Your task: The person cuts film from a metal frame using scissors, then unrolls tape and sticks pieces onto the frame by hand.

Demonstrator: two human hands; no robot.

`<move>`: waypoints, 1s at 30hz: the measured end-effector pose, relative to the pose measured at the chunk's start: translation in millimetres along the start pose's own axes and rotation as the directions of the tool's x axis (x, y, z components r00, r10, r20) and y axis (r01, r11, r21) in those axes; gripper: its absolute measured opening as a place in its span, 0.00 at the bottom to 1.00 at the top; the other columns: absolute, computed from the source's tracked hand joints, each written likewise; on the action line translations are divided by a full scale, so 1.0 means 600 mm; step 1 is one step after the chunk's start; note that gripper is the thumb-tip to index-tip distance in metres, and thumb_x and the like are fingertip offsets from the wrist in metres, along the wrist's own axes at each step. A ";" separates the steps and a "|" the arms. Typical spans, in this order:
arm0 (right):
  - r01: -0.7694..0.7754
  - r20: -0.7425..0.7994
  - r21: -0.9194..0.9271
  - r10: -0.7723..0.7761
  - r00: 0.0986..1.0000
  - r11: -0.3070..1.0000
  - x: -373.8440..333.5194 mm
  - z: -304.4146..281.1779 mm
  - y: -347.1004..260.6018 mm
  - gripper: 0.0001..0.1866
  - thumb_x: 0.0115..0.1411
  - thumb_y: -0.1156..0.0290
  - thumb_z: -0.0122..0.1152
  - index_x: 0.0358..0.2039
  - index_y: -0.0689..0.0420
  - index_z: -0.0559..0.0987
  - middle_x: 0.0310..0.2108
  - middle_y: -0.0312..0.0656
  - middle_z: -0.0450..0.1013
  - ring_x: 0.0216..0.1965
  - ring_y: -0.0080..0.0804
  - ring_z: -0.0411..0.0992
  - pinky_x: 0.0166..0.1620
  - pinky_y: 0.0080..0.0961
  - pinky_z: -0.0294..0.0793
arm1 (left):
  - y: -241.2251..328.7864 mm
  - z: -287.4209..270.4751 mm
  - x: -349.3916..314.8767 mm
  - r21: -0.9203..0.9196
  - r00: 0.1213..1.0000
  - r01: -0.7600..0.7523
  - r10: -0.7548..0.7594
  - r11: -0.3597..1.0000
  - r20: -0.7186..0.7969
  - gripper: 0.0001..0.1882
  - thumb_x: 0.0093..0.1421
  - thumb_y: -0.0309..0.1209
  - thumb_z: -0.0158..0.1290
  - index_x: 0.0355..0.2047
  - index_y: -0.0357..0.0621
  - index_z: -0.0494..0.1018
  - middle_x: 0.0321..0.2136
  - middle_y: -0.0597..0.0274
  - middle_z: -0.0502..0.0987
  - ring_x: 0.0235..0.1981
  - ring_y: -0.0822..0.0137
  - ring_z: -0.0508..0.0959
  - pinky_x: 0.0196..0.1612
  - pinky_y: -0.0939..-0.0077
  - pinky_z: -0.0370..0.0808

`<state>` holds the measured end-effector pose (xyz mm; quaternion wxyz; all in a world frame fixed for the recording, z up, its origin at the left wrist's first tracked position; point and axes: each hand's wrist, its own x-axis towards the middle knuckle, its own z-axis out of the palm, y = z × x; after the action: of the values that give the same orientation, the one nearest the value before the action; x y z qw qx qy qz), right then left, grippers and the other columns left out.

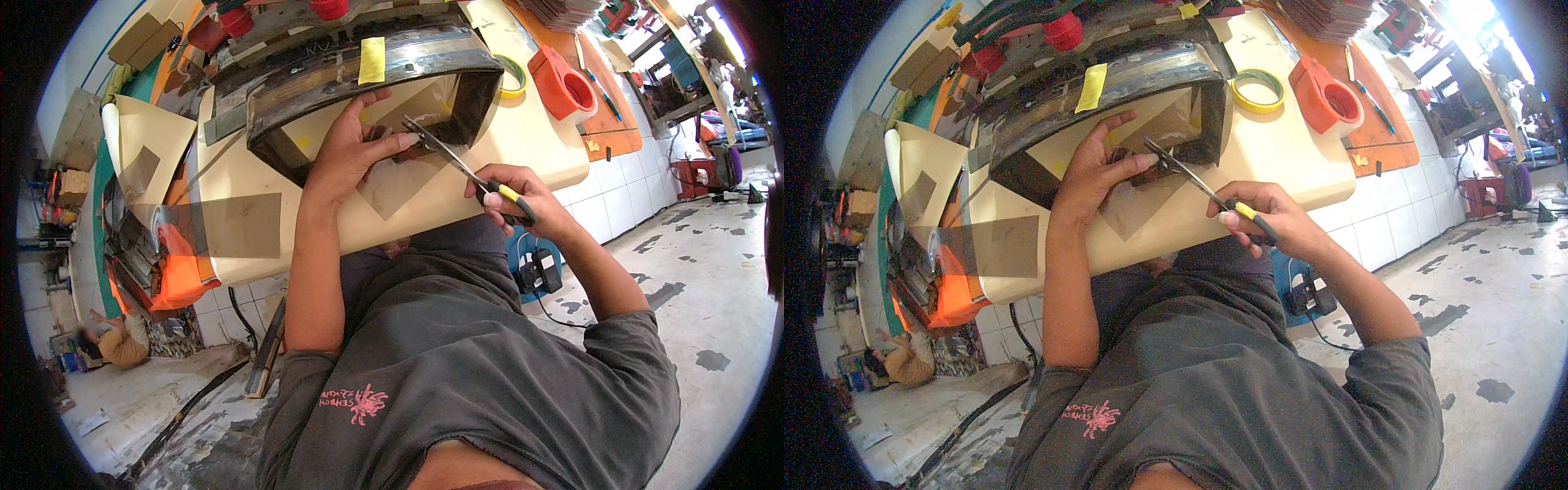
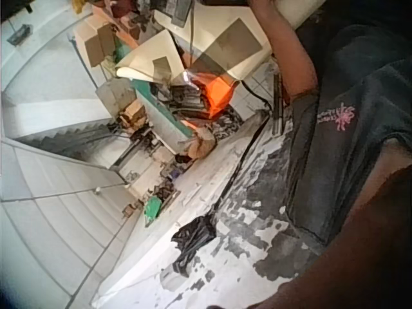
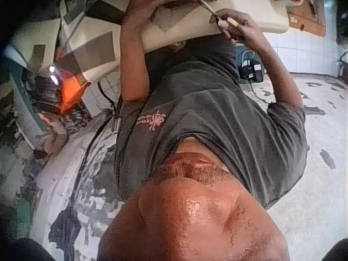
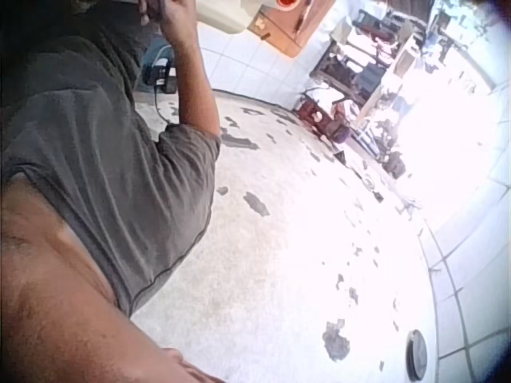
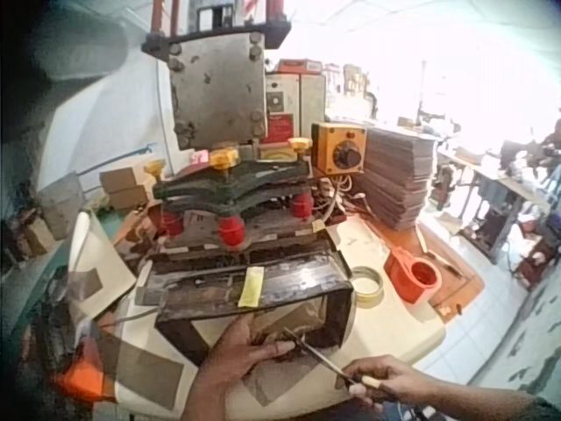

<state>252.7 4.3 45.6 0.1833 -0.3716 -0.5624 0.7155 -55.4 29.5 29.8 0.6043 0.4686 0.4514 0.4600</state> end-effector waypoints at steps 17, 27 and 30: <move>0.004 -0.048 -0.064 -0.007 0.999 0.998 -0.005 0.004 0.008 0.20 0.70 0.53 0.69 0.52 0.55 0.85 0.27 0.26 0.74 0.24 0.12 0.71 0.25 0.14 0.72 | 0.006 0.009 -0.005 -0.105 1.000 -0.008 0.008 0.994 0.002 0.43 0.59 0.22 0.70 0.72 0.38 0.62 0.51 0.50 0.83 0.44 0.62 0.86 0.49 0.69 0.84; 0.007 -0.026 -0.057 -0.009 1.000 0.998 0.002 0.003 -0.005 0.22 0.69 0.51 0.69 0.52 0.57 0.84 0.24 0.28 0.71 0.24 0.14 0.71 0.23 0.16 0.70 | -0.002 -0.005 0.001 -0.042 0.999 0.028 -0.027 0.999 0.021 0.42 0.59 0.22 0.70 0.72 0.39 0.63 0.50 0.51 0.84 0.43 0.64 0.86 0.50 0.70 0.83; 0.001 -0.013 -0.065 -0.002 1.000 0.998 0.007 -0.004 0.001 0.23 0.69 0.51 0.68 0.52 0.57 0.83 0.23 0.29 0.71 0.23 0.15 0.71 0.24 0.15 0.70 | -0.002 -0.002 0.001 -0.035 1.000 0.000 0.001 0.999 0.018 0.43 0.59 0.22 0.70 0.72 0.39 0.62 0.50 0.51 0.84 0.43 0.65 0.85 0.50 0.70 0.82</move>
<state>251.7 8.8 43.5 0.1752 -0.3816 -0.5844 0.6944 -56.4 29.9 28.4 0.6161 0.4622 0.4379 0.4637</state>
